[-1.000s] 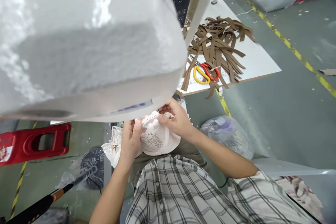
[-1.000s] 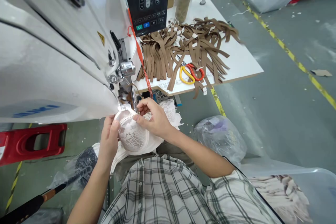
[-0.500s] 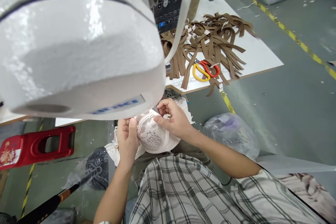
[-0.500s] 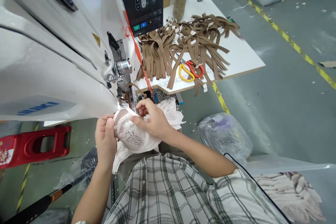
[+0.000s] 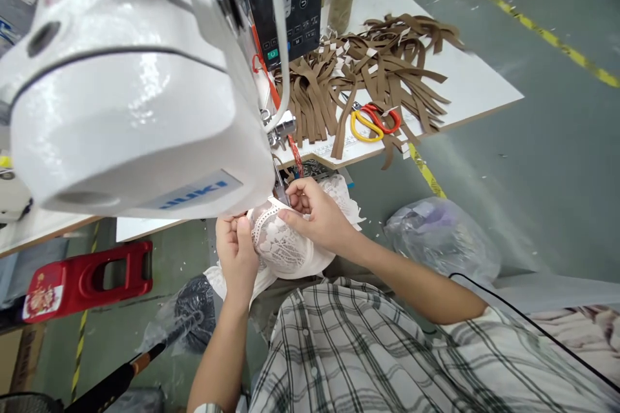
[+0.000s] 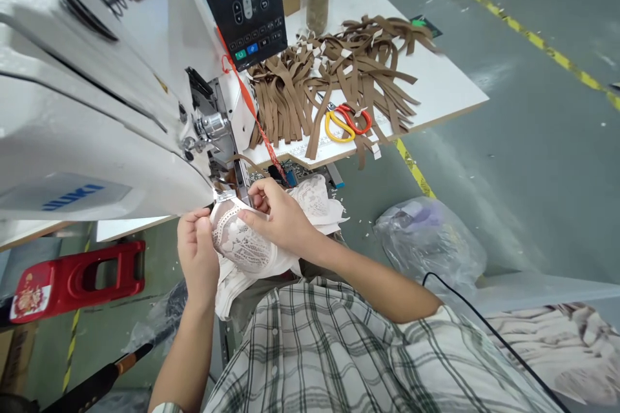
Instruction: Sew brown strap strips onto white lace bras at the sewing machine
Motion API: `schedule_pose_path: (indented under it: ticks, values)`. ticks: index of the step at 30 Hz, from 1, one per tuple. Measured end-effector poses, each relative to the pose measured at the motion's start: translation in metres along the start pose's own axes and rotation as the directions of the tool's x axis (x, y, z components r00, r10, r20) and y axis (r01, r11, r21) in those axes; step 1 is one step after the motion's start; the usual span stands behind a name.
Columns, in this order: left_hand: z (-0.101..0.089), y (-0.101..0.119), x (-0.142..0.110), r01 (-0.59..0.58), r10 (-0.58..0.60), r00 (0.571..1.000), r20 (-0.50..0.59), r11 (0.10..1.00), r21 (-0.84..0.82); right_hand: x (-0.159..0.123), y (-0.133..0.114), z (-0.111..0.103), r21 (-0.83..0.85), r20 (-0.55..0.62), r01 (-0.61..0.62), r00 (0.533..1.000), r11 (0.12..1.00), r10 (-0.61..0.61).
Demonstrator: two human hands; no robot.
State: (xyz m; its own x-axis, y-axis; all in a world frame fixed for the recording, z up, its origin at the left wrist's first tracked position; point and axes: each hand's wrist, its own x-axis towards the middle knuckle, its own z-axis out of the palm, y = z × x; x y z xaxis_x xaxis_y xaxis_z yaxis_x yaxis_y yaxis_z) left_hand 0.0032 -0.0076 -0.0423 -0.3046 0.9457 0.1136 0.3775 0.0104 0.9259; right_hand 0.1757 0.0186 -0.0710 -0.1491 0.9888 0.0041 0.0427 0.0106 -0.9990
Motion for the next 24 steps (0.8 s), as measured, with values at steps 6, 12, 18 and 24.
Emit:
schedule_pose_path:
  ticks: [6, 12, 18, 24]
  values:
    - [-0.004, 0.01, -0.022, -0.101, 0.091, 0.992, 0.086, 0.987, 0.122, -0.01, -0.008, -0.015, 0.022, 0.046, -0.046, 0.998, 0.999, 0.045]
    - [-0.007, 0.017, -0.036, 0.111, -0.135, 0.85, 0.509, 0.991, 0.076, -0.038, -0.014, -0.046, 0.03, 0.194, -0.061, 0.979, 0.998, 0.054]
    - [0.011, 0.026, -0.034, 0.633, -0.221, 0.648, 0.729, 0.689, -0.353, -0.069, -0.022, -0.055, -0.379, 0.286, 0.259, 0.946, 0.888, -0.154]
    - [-0.003, 0.049, -0.061, 0.467, -0.157, 0.868, 0.472, 0.582, -0.666, -0.086, -0.012, -0.058, -0.752, 0.075, 0.356, 0.882, 0.554, -0.465]
